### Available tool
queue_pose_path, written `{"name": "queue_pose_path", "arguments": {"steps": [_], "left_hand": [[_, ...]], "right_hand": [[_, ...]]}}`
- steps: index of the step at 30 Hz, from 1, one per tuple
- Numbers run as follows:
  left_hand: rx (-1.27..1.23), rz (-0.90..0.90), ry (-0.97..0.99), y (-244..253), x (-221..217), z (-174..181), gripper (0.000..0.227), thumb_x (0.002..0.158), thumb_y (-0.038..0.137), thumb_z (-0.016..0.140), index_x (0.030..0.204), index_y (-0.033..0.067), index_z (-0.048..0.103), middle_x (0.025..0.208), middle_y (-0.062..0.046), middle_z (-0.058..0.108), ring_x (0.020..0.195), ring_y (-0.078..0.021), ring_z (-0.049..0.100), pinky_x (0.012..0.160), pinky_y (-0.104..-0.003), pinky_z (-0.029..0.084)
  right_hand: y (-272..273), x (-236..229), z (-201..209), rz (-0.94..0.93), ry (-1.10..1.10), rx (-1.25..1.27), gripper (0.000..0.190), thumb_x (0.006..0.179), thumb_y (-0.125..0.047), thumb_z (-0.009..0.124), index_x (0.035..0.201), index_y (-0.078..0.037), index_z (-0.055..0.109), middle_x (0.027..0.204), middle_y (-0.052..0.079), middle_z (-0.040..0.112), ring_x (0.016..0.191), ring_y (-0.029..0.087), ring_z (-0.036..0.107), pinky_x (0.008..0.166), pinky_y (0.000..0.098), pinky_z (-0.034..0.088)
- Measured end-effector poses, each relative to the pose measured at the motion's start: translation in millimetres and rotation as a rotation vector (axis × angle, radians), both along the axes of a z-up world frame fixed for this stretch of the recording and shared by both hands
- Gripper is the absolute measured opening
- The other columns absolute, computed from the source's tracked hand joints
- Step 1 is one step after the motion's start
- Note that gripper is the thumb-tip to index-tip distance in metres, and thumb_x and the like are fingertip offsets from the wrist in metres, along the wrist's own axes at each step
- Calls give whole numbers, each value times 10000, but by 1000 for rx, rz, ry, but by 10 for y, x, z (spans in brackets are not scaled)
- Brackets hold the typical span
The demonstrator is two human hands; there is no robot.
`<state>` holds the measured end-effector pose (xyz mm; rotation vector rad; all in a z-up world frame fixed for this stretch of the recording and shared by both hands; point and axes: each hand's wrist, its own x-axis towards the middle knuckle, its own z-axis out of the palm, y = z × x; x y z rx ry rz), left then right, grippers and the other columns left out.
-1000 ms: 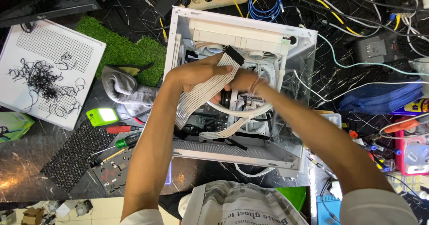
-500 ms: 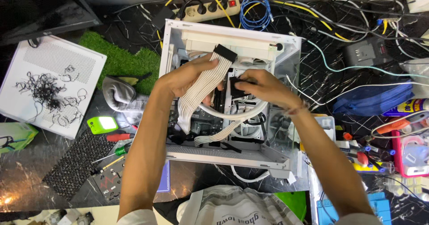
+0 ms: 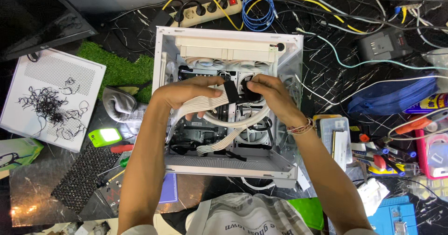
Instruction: The person organizes and routes white sleeved power cables inside a white computer case. They connect a multi-pin power connector to the motherboard and tuck the cables behind the motherboard tray for cable management.
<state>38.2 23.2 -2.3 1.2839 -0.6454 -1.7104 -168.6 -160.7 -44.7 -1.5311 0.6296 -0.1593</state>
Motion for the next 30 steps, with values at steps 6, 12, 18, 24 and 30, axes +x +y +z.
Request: {"name": "queue_pose_path", "arguments": {"steps": [6, 12, 18, 24, 30], "left_hand": [[-81, -33, -88, -80, -38, 69, 700, 920, 292, 784, 1456, -75, 523, 655, -209, 689, 393, -228, 684, 298, -269, 596], [-162, 83, -612, -149, -139, -113, 684, 898, 316, 861, 1354, 73, 414, 1012, -304, 623, 550, -286, 670, 331, -253, 500], [-161, 219, -690, -236, -144, 454, 395, 1052, 348, 557, 1251, 35, 691, 812, -136, 644, 512, -185, 565, 506, -279, 474], [21, 63, -508, -490, -129, 854, 578, 1120, 422, 400, 1426, -46, 546, 1014, -271, 780, 712, -291, 813, 676, -432, 709], [250, -48, -307, -518, -33, 318, 768, 1006, 556, 555, 1494, -37, 552, 1078, -312, 778, 794, -378, 810, 706, -508, 687]], "right_hand": [[-37, 3, -105, -39, 17, -5, 322, 1103, -322, 618, 976, -52, 738, 764, 112, 615, 831, 232, 591, 838, 366, 454], [-81, -17, -69, -58, 69, -29, 363, 1093, -408, 620, 1018, -74, 740, 815, 100, 677, 907, 230, 642, 880, 378, 450], [-134, 26, -575, -99, 22, -8, 290, 1066, -335, 664, 997, -66, 746, 772, 122, 682, 881, 223, 659, 853, 345, 465], [-226, 14, -654, -129, 38, 12, 297, 1066, -376, 654, 1011, -100, 747, 801, 103, 704, 883, 207, 656, 837, 333, 471], [-218, -13, -541, -162, 94, -11, 283, 1064, -416, 631, 996, -157, 723, 845, 89, 679, 921, 219, 607, 864, 340, 438]]}}
